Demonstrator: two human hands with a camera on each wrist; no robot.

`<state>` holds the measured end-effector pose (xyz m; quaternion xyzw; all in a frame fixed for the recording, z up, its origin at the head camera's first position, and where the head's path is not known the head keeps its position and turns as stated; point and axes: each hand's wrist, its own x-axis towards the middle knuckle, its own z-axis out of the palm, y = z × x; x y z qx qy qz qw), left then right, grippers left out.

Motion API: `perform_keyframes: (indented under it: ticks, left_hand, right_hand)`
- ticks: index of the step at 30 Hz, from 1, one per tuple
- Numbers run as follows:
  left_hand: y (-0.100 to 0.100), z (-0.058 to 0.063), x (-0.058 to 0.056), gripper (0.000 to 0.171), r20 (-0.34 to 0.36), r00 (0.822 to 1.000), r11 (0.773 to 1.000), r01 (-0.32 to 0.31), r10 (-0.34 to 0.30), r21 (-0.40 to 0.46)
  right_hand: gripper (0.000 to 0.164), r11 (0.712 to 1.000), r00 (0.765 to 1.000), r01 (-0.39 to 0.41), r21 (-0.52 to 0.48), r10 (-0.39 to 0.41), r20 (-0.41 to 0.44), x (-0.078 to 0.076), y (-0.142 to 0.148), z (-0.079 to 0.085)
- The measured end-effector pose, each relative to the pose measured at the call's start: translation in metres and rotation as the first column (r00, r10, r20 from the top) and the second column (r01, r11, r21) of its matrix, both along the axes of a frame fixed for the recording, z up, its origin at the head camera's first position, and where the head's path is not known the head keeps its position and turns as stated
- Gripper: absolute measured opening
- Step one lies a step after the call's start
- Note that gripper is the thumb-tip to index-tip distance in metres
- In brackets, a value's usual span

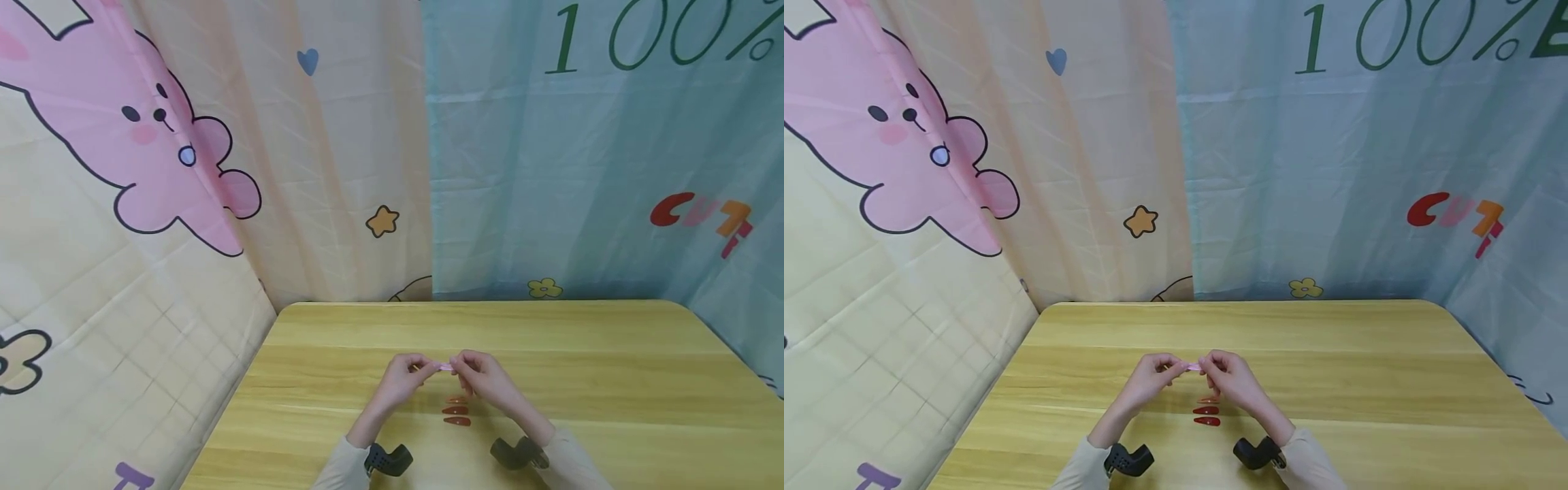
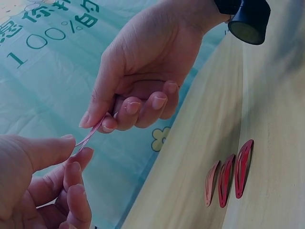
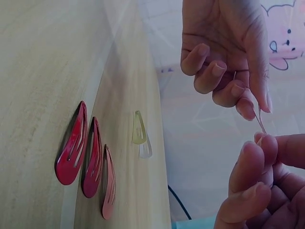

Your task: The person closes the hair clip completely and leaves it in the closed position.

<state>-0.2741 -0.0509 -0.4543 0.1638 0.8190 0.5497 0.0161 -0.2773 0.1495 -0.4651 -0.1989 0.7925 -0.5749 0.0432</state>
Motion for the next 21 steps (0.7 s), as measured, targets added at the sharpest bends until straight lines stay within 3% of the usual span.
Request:
perform_keyframes:
  ticks: [7, 15, 21]
  left_hand:
    - [-0.001, -0.001, 0.000, 0.029, 0.000, 1.000, 1.000, 0.003, -0.003, -0.014]
    - [-0.001, -0.001, 0.000, 0.027, 0.016, 1.000, 1.000, 0.005, -0.005, 0.003]
    - [0.000, 0.001, 0.001, 0.023, 0.010, 1.000, 1.000, 0.010, -0.010, 0.007]
  right_hand:
    - [0.024, 1.000, 0.999, 0.006, -0.016, -0.005, 0.042, 0.002, -0.003, 0.002]
    - [0.022, 0.997, 0.997, -0.030, -0.077, 0.035, 0.066, 0.019, -0.007, 0.025]
    - [0.025, 0.994, 0.994, -0.035, -0.102, 0.045, 0.101, 0.012, -0.005, 0.015]
